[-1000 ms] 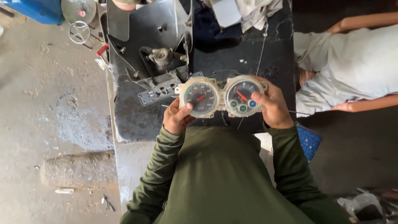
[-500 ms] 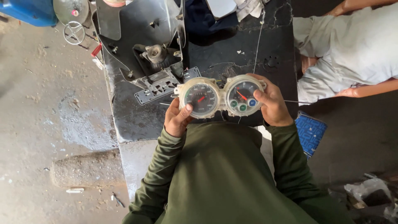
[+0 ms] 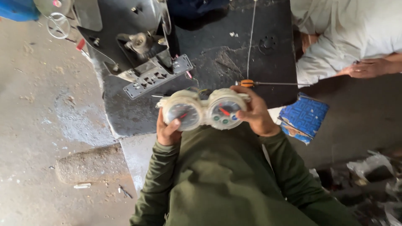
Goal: The person sits on the floor holding a motorcycle instrument cluster with two gauges, wipes it with a cloth, and uses a screwdriver to pry and work on the cluster housing. They flip the cluster over to work on its back with wiring, then continue prying at the gauge bezel with the screwdriver.
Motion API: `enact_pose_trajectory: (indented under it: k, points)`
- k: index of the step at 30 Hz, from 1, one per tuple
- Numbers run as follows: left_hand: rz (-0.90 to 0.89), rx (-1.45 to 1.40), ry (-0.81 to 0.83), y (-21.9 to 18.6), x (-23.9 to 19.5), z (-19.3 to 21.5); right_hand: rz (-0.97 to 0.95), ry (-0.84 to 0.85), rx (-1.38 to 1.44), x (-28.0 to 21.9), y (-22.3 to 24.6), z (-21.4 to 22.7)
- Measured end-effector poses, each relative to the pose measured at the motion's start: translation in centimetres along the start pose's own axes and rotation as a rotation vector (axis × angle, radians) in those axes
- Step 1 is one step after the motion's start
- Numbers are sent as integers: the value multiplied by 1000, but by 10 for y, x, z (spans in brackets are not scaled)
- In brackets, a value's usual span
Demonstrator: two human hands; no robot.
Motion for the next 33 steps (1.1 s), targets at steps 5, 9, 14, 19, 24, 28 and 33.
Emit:
enact_pose_trajectory:
  k: [5, 9, 14, 19, 24, 28, 33]
  points:
    - [109, -211, -111, 20, -37, 51, -61, 68, 73, -18, -38, -7]
    - [103, -257, -188, 32, -61, 70, -199, 124, 254, -22, -66, 3]
    - [-39, -221, -280, 36, -87, 93, -574, -18, 157, -22, -144, 50]
    - [-80, -393, -259, 55, -152, 165, -675, -1, 49, 22, -150, 60]
    - [-162, -382, -368, 46, -175, 120, -519, 137, -111, 133, -95, 17]
    - [-320, -400, -410, 65, -211, 107, -370, 81, -364, 233, -59, -23]
    - [-539, -461, -536, 89, -251, 79, -164, 117, -471, 330, -118, -44]
Point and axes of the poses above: each hand's wrist, its own x-axis towards the middle knuckle, its own z-axis out of the back of the hand, y = z × x, the point moved 5 cm from there along x, towards the middle knuckle, and after that the axes turned 14 degrees about -x, right-handed, at the moved point
